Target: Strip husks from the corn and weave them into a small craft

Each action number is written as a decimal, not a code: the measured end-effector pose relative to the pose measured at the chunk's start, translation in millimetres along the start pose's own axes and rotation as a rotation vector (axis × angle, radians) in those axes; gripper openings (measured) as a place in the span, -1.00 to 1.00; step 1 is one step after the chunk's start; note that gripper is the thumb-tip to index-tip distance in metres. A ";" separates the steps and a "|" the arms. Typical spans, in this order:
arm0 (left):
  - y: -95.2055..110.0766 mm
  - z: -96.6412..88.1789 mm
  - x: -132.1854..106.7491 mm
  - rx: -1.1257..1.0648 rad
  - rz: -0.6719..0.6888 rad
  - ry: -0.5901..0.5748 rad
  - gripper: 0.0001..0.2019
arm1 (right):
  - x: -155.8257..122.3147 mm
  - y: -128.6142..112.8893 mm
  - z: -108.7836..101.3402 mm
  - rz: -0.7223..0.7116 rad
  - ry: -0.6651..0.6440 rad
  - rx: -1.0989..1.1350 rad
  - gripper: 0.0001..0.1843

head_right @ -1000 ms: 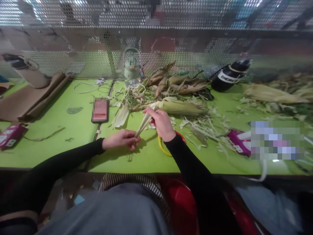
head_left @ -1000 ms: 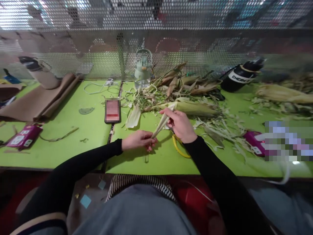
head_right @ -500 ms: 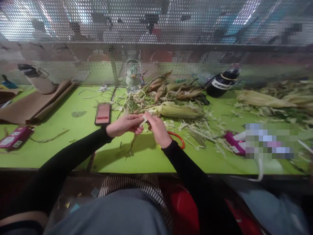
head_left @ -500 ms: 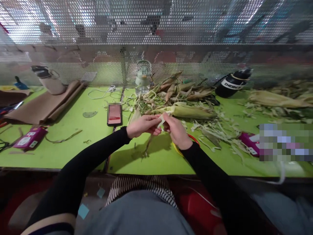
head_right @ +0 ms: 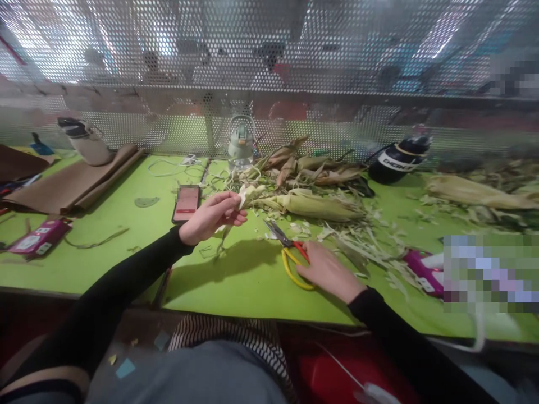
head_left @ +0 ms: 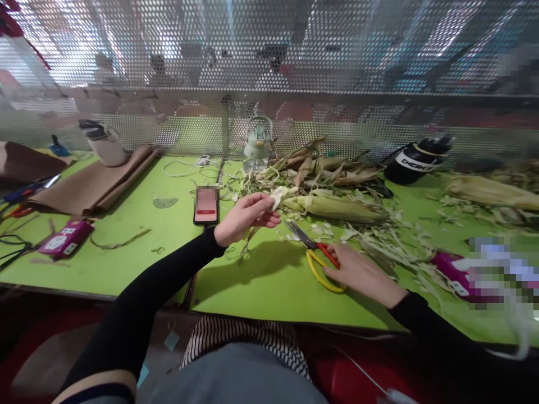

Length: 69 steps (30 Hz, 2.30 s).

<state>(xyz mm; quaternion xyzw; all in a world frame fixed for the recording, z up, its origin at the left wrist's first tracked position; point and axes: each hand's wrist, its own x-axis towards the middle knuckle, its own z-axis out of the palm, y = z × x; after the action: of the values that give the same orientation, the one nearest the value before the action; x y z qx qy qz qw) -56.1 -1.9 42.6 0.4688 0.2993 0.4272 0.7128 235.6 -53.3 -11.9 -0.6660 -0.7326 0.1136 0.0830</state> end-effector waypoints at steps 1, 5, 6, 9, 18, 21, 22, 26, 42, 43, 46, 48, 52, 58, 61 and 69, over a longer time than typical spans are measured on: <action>-0.5 -0.5 -0.4 0.009 0.021 -0.005 -0.85 | 3.4 -1.7 -4.5 0.040 -0.048 0.021 -0.79; -1.7 -3.9 -0.5 0.019 0.082 0.046 -0.76 | 5.5 -0.9 -27.1 0.111 -0.206 0.286 -0.79; -1.7 -4.6 0.3 0.012 0.097 0.065 -0.75 | 2.4 0.1 -31.6 0.100 -0.205 0.340 -0.71; -1.9 -5.8 4.1 -0.003 0.135 0.118 -0.76 | -11.8 -2.2 -38.1 0.155 -0.188 0.656 -0.48; -5.7 -4.1 4.8 0.104 0.163 0.155 -0.76 | -19.0 -46.5 -24.8 -0.147 -0.252 0.523 -0.33; -8.7 -1.2 3.8 0.134 0.167 0.150 -0.75 | -13.1 -52.7 -23.8 -0.196 -0.242 0.521 -0.40; -10.1 -0.1 3.8 0.140 0.165 0.150 -0.75 | -11.5 -54.2 -24.1 -0.205 -0.241 0.511 -0.42; -16.7 2.8 4.2 0.153 0.147 0.126 -0.74 | -6.7 -58.2 -24.9 -0.212 -0.208 0.493 -0.43; -26.8 7.9 0.4 0.179 0.184 0.110 -0.67 | -13.6 -71.3 -26.5 -0.203 -0.117 0.361 -0.56; -26.8 7.7 0.3 0.184 0.179 0.113 -0.69 | -14.0 -73.1 -26.8 -0.192 -0.124 0.335 -0.57; -27.1 7.1 0.7 0.194 0.171 0.122 -0.73 | -15.3 -79.0 -26.3 -0.155 -0.125 0.271 -0.62; -27.8 6.8 1.3 0.193 0.168 0.129 -0.75 | -15.4 -81.1 -23.6 -0.155 -0.103 0.258 -0.62; -30.2 6.5 1.9 0.211 0.162 0.113 -0.74 | -14.0 -77.9 -15.7 -0.171 -0.059 0.255 -0.57; -35.7 7.4 1.6 0.254 0.150 0.071 -0.67 | -22.9 -66.8 -4.0 -0.175 0.005 0.279 -0.57; -38.7 7.3 2.2 0.255 0.111 0.042 -0.69 | -30.0 -62.7 2.3 -0.154 -0.007 0.327 -0.55; -19.1 -0.1 1.5 0.045 0.067 -0.075 -0.61 | -3.8 -20.1 1.3 0.131 0.058 -0.193 -0.63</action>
<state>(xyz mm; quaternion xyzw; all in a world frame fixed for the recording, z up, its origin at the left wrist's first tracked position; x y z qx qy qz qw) -49.2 -4.2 24.8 0.5100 0.2660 0.4262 0.6982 216.4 -58.9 -7.5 -0.7204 -0.6922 0.0283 0.0320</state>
